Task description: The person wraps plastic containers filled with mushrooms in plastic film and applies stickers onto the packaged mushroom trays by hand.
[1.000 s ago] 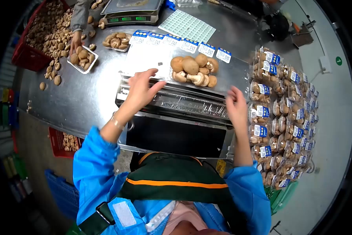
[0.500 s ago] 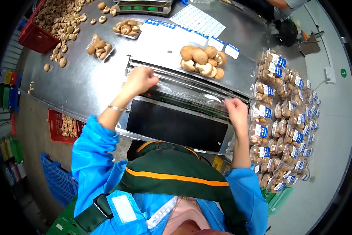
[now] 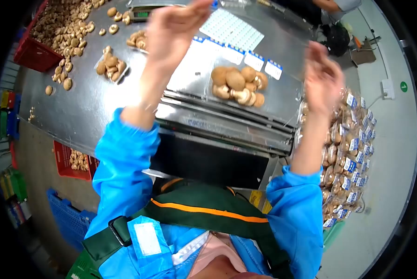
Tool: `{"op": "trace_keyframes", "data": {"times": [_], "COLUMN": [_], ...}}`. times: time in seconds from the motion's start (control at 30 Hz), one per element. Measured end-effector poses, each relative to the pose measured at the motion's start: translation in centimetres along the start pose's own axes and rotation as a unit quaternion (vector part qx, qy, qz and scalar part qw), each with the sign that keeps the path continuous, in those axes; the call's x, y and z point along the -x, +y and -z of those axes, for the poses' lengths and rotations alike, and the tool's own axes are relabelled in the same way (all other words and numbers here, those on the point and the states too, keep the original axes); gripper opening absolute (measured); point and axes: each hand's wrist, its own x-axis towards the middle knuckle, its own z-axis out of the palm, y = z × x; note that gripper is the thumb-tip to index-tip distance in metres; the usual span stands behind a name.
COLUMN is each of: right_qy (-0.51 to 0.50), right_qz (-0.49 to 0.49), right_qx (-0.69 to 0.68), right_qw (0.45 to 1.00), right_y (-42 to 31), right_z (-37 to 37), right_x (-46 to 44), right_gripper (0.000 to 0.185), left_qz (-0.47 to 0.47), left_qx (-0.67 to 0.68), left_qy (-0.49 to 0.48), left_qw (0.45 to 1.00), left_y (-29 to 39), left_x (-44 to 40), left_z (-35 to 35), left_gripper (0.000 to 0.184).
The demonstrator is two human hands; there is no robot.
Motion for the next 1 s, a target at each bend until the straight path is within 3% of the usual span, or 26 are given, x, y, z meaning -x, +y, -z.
{"op": "trace_keyframes", "data": {"times": [0.03,0.07,0.1,0.13,0.17,0.2,0.23,0.33,0.37,0.43,0.47,0.6,0.7,0.8,0.83,0.9,0.93,0.97,1.0], "right_qy": [-0.087,-0.038,-0.071,-0.032,-0.156,-0.091,-0.094,-0.088,-0.059,-0.002,0.038,-0.018,-0.086,-0.095,-0.082,-0.042,-0.040,-0.013,0.012], "right_qz": [0.071,0.094,0.084,-0.061,-0.135,-0.200,-0.225,-0.296,-0.339,-0.418,-0.410,-0.383,-0.322,-0.355,-0.379,-0.431,-0.443,-0.436,-0.429], "right_qx": [0.163,0.429,0.661,0.724,0.789,0.700,0.652,0.501,0.457,0.360,0.363,0.401,0.443,0.433,0.421,0.399,0.434,0.386,0.373], "right_qw": [0.980,0.898,0.743,0.686,0.579,0.680,0.718,0.808,0.820,0.834,0.836,0.832,0.832,0.823,0.820,0.808,0.784,0.813,0.823], "right_y": [2.2,5.1,6.8,8.8,9.0,9.6,9.3,6.7,6.1,5.2,5.5,2.6,0.7,1.1,1.5,4.4,5.6,6.2,6.4], "right_z": [5.7,7.0,7.6,9.2,7.9,8.7,9.3,9.3,8.8,7.7,8.0,6.2,2.6,1.5,1.1,4.2,5.9,5.7,6.4], "right_x": [-4.6,-6.2,-6.4,-6.8,-6.0,-5.5,-5.0,-2.9,-2.1,-0.1,0.6,5.1,11.4,17.0,18.1,19.5,19.8,20.2,21.0], "right_gripper": [0.022,0.022,0.027,0.031,0.034,0.036,0.037,0.046,0.048,0.051,0.055,0.059,0.049,0.047,0.047,0.058,0.053,0.054,0.055], "left_qz": [-0.036,-0.086,0.047,0.082,0.141,0.188,0.236,0.309,0.349,0.425,0.450,0.457,0.419,0.512,0.524,0.548,0.596,0.622,0.591], "left_qx": [-0.108,-0.564,-0.527,-0.617,-0.618,-0.525,-0.424,-0.385,-0.358,-0.305,-0.326,-0.363,-0.348,-0.243,-0.147,-0.139,-0.180,-0.211,-0.187], "left_qy": [0.006,-0.027,-0.041,-0.074,-0.118,-0.110,-0.097,-0.211,-0.199,-0.175,-0.238,-0.231,-0.265,-0.293,-0.280,-0.278,-0.234,-0.134,-0.058], "left_qw": [0.993,0.821,0.847,0.779,0.765,0.823,0.869,0.844,0.843,0.834,0.797,0.778,0.796,0.770,0.791,0.777,0.747,0.742,0.782], "left_y": [-3.4,-5.4,-7.5,-10.4,-10.6,-11.0,-11.2,-8.7,-7.8,-5.7,-5.4,-1.0,1.1,4.2,3.6,2.1,1.8,0.9,0.3], "left_x": [-2.2,-3.0,-3.2,-2.9,-2.1,-1.1,-0.1,0.1,0.2,1.4,1.7,4.5,9.2,13.4,15.1,18.6,19.5,20.9,22.0], "left_z": [2.8,4.0,4.8,7.4,7.4,7.8,8.2,7.8,7.1,5.1,5.5,1.1,0.1,1.4,3.6,7.8,8.7,10.1,10.8], "left_gripper": [0.033,0.031,0.032,0.033,0.033,0.034,0.034,0.042,0.044,0.051,0.063,0.066,0.051,0.066,0.067,0.057,0.045,0.027,0.024]}}
